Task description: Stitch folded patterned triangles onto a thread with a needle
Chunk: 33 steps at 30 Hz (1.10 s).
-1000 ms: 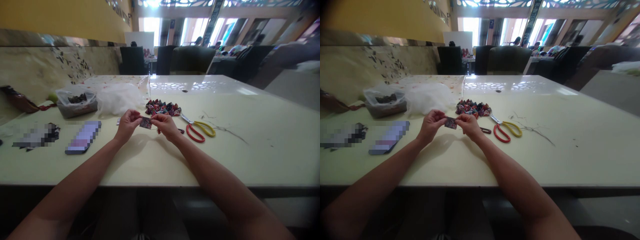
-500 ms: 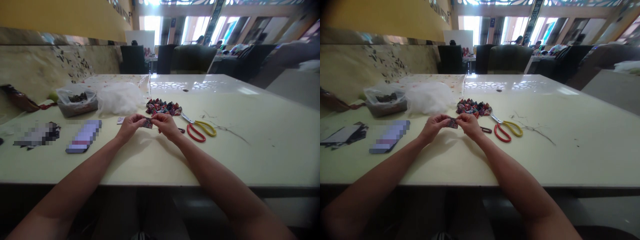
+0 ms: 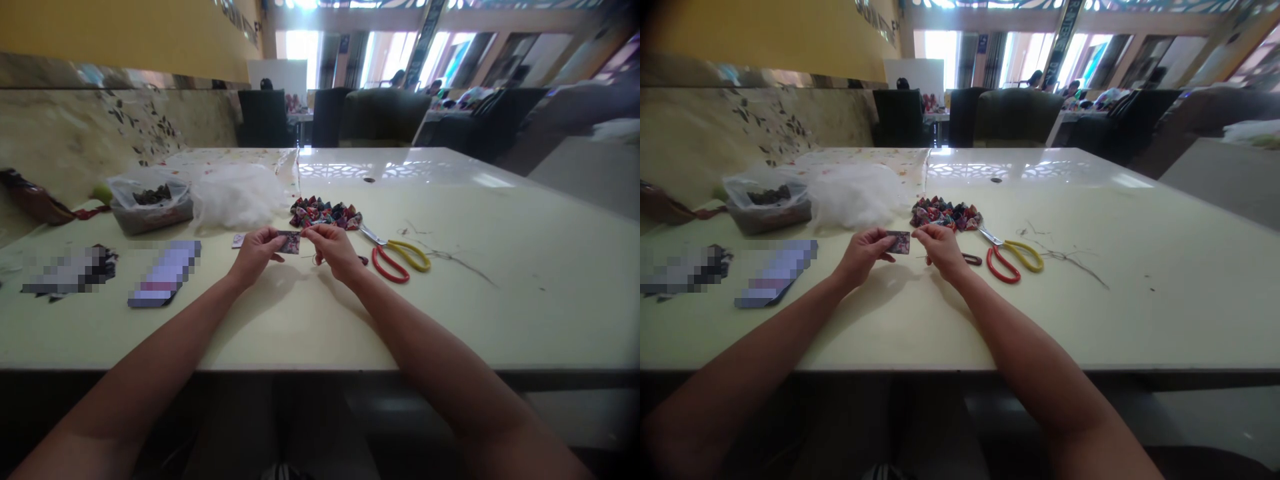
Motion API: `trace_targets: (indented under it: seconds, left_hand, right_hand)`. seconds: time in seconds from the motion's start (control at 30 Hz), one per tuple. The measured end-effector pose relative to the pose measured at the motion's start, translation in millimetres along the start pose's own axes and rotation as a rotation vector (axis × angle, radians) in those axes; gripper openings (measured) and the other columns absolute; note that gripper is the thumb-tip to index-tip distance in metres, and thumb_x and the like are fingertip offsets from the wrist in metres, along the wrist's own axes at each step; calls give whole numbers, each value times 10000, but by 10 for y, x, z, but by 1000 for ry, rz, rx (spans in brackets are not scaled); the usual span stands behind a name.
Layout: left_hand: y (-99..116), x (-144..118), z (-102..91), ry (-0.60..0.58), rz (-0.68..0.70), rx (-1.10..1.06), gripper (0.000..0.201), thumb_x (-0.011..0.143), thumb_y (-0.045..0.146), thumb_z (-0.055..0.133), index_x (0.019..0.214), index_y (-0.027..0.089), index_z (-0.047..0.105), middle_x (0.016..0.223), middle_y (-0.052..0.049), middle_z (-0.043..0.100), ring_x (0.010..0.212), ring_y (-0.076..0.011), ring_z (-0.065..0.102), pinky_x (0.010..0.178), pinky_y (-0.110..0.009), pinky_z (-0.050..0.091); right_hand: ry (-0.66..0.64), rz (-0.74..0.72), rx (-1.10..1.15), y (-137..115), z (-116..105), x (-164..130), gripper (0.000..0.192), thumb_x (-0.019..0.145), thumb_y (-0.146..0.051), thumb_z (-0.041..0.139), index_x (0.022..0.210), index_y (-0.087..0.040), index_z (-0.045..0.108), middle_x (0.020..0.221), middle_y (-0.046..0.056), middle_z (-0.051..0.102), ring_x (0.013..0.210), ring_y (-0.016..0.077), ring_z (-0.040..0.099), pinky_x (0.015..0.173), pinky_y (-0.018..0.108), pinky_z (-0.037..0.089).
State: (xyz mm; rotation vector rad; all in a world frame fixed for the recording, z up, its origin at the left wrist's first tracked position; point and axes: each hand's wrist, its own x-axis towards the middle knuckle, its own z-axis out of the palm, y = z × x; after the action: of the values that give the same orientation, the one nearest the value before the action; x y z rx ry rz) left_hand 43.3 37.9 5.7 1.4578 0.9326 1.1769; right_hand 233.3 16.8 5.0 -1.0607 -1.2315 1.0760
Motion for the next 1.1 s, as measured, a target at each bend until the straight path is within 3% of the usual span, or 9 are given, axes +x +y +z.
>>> trace_targets:
  seconds: [0.33, 0.57, 0.8, 1.1]
  left_hand:
    - [10, -7, 6, -25, 1, 8, 332, 712, 433, 836, 798, 147, 692, 773, -39, 711, 708, -152, 665, 601, -266, 582]
    - [8, -15, 9, -58, -15, 4, 331, 716, 427, 831, 819, 152, 680, 785, -40, 726, 705, -153, 682, 596, -261, 589]
    - [-11, -29, 32, -183, -113, 8, 460, 763, 542, 840, 972, 153, 710, 976, -86, 782, 599, -121, 685, 563, -256, 573]
    - [-12, -30, 44, -180, -69, -5, 434, 741, 541, 859, 903, 157, 740, 868, -49, 767, 560, -107, 651, 587, -259, 564]
  right_hand:
    - [-70, 15, 20, 54, 19, 7, 242, 722, -399, 774, 782, -175, 708, 648, -56, 574, 466, 43, 412, 356, 189, 380]
    - [-80, 6, 6, 60, 20, 12, 193, 702, -360, 759, 725, -183, 685, 619, -59, 559, 460, 49, 417, 357, 193, 369]
    - [-65, -47, 16, 44, 17, 24, 233, 702, -404, 755, 749, -185, 689, 655, -35, 629, 473, 61, 440, 364, 204, 379]
    - [-72, -52, 18, 39, 19, 10, 254, 697, -419, 766, 742, -185, 677, 636, -48, 600, 460, 57, 425, 364, 206, 384]
